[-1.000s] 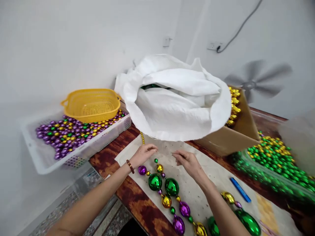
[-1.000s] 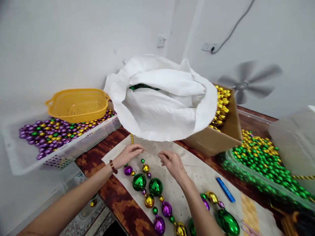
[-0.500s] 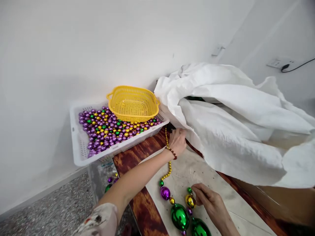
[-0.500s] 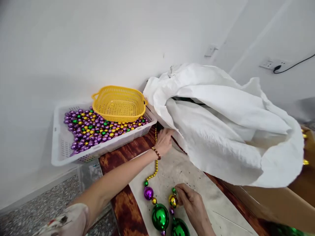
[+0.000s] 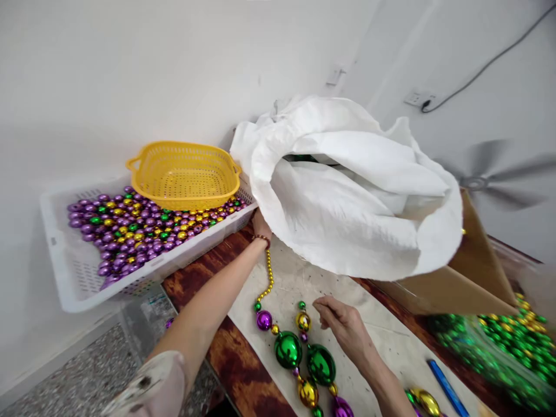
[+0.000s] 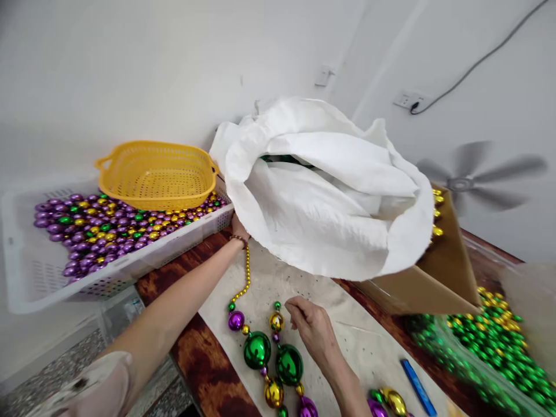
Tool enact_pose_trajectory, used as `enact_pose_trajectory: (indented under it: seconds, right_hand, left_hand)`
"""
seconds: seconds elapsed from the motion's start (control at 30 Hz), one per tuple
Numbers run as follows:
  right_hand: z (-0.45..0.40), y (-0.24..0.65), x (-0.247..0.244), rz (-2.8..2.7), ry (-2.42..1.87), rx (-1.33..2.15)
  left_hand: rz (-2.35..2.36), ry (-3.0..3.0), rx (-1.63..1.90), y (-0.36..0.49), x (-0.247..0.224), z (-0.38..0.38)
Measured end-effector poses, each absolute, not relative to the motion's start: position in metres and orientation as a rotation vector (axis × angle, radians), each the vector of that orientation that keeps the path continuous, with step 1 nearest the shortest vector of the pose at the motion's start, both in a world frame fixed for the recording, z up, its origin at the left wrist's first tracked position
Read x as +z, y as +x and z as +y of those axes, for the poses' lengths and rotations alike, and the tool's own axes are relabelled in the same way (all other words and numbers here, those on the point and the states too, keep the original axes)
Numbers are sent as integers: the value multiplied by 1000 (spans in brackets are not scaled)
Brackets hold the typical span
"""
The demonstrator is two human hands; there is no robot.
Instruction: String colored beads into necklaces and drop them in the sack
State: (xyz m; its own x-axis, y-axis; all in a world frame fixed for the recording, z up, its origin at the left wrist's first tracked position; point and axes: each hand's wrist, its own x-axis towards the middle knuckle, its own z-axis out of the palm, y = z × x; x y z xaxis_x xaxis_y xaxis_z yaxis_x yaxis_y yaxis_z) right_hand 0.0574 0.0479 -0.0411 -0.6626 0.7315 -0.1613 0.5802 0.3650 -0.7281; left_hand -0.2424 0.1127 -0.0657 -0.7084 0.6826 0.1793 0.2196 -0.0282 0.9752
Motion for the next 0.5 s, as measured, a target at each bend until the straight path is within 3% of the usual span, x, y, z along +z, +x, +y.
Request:
enact_pose_trajectory:
  seconds: [0.17, 0.33, 0.5]
  right_hand:
    - [43, 65, -22, -2419, -1102, 1071]
    - [42, 66, 4, -2415, -929, 963]
    - [36, 65, 33, -2370, -780, 1025]
  left_hand:
    - [1867, 938, 1748, -211, -46, 26]
    - [1458, 981, 1567, -169, 3, -70]
    - [1268, 854, 1427, -129, 19, -80]
